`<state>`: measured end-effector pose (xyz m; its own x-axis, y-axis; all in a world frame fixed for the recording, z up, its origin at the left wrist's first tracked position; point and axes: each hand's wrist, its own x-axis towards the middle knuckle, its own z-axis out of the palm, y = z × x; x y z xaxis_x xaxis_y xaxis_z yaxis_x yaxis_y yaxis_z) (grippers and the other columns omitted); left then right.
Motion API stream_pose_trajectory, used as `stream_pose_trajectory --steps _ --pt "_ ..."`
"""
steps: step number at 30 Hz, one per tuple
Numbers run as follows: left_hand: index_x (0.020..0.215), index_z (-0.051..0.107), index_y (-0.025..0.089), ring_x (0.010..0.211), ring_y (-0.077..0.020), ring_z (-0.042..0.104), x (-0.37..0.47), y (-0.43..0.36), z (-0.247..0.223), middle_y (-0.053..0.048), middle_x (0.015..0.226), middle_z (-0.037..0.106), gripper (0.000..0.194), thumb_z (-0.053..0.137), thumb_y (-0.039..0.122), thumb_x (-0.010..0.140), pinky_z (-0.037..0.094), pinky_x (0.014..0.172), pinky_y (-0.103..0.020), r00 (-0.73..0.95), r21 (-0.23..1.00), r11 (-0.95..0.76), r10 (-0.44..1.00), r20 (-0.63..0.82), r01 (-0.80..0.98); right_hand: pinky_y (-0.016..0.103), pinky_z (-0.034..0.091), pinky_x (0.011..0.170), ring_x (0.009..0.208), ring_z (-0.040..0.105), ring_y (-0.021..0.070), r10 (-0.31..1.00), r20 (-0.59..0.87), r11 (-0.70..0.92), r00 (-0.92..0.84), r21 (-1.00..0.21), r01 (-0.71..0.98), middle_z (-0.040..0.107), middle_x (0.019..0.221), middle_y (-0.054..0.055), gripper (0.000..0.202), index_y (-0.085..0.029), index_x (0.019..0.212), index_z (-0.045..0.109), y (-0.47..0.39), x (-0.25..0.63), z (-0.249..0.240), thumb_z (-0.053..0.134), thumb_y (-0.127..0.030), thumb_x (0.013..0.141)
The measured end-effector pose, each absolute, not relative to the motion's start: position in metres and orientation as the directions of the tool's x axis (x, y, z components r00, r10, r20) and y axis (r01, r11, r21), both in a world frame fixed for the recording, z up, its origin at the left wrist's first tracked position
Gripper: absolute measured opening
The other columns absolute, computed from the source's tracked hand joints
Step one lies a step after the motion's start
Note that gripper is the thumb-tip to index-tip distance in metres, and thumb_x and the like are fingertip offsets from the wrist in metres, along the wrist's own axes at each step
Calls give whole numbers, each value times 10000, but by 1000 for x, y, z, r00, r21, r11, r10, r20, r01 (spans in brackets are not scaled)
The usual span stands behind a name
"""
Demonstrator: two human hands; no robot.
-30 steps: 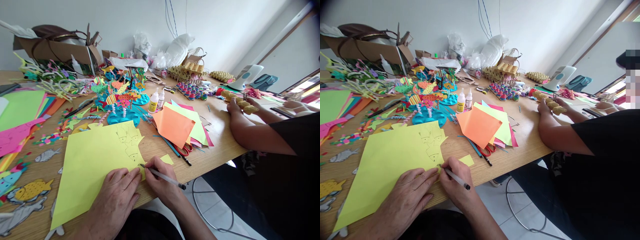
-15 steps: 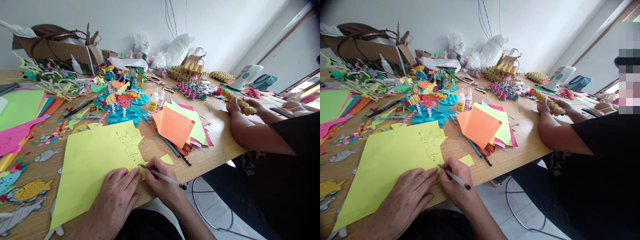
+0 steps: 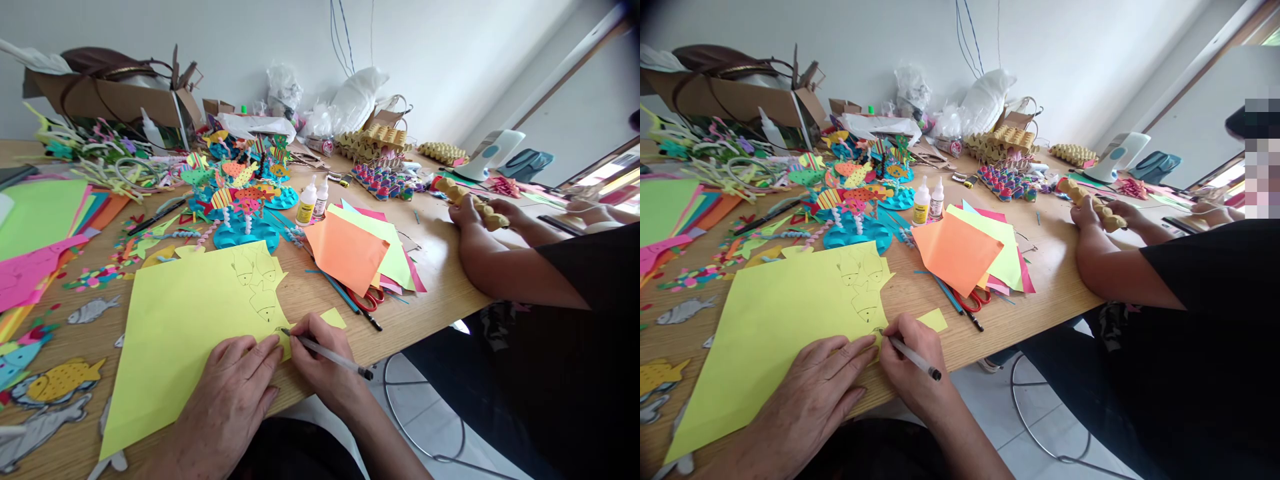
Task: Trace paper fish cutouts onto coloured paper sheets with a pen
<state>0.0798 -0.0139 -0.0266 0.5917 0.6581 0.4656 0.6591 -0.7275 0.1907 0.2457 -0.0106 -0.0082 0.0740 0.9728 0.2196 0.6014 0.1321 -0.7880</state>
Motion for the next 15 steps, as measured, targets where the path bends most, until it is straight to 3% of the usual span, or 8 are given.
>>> stream_pose_trajectory --steps 15 --pt "1139 598 186 970 -221 520 80 -13 -28 -34 1153 642 327 341 174 937 378 872 -394 588 205 -736 650 481 645 199 347 496 500 474 99 980 183 103 76 -799 593 521 548 -44 71 -193 673 518 -11 247 -6 508 -142 721"
